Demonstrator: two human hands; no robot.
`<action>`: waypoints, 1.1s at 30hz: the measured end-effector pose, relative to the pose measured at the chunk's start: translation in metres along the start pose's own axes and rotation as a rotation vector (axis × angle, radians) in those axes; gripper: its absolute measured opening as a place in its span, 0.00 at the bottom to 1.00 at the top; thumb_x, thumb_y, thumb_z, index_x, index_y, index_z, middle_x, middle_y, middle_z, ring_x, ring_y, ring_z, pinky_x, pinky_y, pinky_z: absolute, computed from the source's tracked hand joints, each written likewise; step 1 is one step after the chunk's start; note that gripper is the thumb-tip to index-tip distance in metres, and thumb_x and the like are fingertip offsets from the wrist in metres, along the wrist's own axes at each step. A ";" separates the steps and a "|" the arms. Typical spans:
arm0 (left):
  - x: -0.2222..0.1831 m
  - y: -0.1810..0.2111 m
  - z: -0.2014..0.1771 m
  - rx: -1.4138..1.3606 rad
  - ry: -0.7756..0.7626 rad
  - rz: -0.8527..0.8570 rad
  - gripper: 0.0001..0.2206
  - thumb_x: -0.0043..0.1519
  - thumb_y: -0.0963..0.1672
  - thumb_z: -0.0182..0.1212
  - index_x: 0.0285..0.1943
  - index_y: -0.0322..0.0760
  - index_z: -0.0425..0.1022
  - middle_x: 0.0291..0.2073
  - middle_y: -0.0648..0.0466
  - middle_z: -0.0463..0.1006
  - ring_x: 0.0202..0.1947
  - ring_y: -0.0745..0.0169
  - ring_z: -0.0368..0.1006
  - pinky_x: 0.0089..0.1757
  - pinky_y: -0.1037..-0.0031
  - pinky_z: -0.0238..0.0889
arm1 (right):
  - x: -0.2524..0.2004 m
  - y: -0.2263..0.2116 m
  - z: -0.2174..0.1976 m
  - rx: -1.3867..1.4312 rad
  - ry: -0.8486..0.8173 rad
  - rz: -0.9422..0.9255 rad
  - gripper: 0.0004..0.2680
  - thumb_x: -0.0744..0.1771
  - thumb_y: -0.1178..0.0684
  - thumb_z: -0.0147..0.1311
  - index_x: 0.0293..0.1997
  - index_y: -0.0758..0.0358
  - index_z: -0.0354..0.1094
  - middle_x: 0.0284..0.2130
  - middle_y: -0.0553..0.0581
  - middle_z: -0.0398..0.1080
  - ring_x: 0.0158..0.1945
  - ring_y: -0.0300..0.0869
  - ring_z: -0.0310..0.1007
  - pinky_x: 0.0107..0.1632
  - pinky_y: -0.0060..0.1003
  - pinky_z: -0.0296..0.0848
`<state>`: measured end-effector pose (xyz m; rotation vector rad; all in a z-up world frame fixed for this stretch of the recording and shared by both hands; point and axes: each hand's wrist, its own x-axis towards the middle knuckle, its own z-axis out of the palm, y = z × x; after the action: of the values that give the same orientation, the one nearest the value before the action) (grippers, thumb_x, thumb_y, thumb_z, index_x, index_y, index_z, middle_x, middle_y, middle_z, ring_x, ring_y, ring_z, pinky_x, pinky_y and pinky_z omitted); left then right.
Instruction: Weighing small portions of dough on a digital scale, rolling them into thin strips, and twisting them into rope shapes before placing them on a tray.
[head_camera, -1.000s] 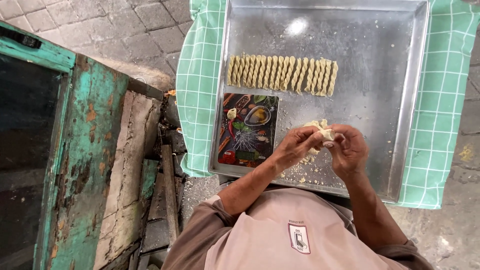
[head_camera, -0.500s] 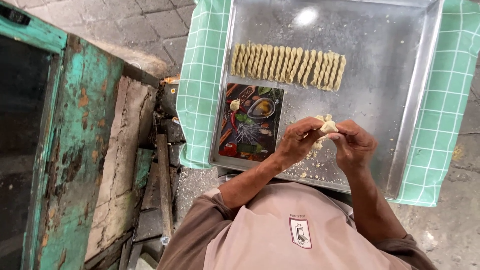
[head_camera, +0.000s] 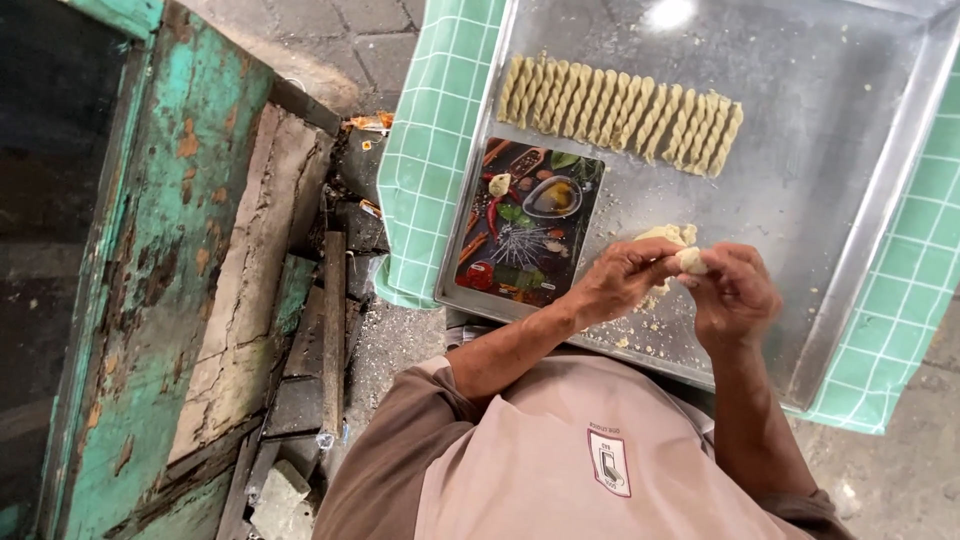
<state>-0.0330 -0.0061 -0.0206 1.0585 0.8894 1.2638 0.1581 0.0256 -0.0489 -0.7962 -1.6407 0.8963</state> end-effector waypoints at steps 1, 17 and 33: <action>0.000 0.004 0.000 0.019 0.005 0.037 0.07 0.73 0.44 0.57 0.50 0.39 0.80 0.38 0.55 0.79 0.37 0.70 0.70 0.42 0.78 0.68 | 0.005 -0.007 0.004 0.031 -0.015 -0.003 0.11 0.65 0.67 0.66 0.48 0.83 0.71 0.44 0.75 0.69 0.40 0.52 0.76 0.43 0.42 0.77; -0.004 0.014 0.005 0.098 0.048 -0.113 0.16 0.66 0.51 0.62 0.53 0.38 0.83 0.42 0.57 0.82 0.33 0.73 0.70 0.34 0.82 0.62 | -0.013 -0.001 -0.003 -0.172 0.049 0.093 0.09 0.68 0.64 0.70 0.45 0.67 0.68 0.41 0.64 0.77 0.45 0.47 0.79 0.49 0.36 0.79; 0.000 -0.007 0.023 -0.185 0.048 -0.135 0.18 0.68 0.43 0.66 0.64 0.25 0.74 0.44 0.50 0.81 0.43 0.70 0.78 0.44 0.77 0.77 | 0.000 -0.003 -0.003 -0.056 0.036 0.303 0.14 0.71 0.41 0.58 0.38 0.64 0.75 0.19 0.52 0.71 0.28 0.31 0.62 0.34 0.34 0.68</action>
<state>-0.0088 -0.0086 -0.0208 0.8121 0.8485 1.2371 0.1604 0.0245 -0.0459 -1.1146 -1.5435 1.0427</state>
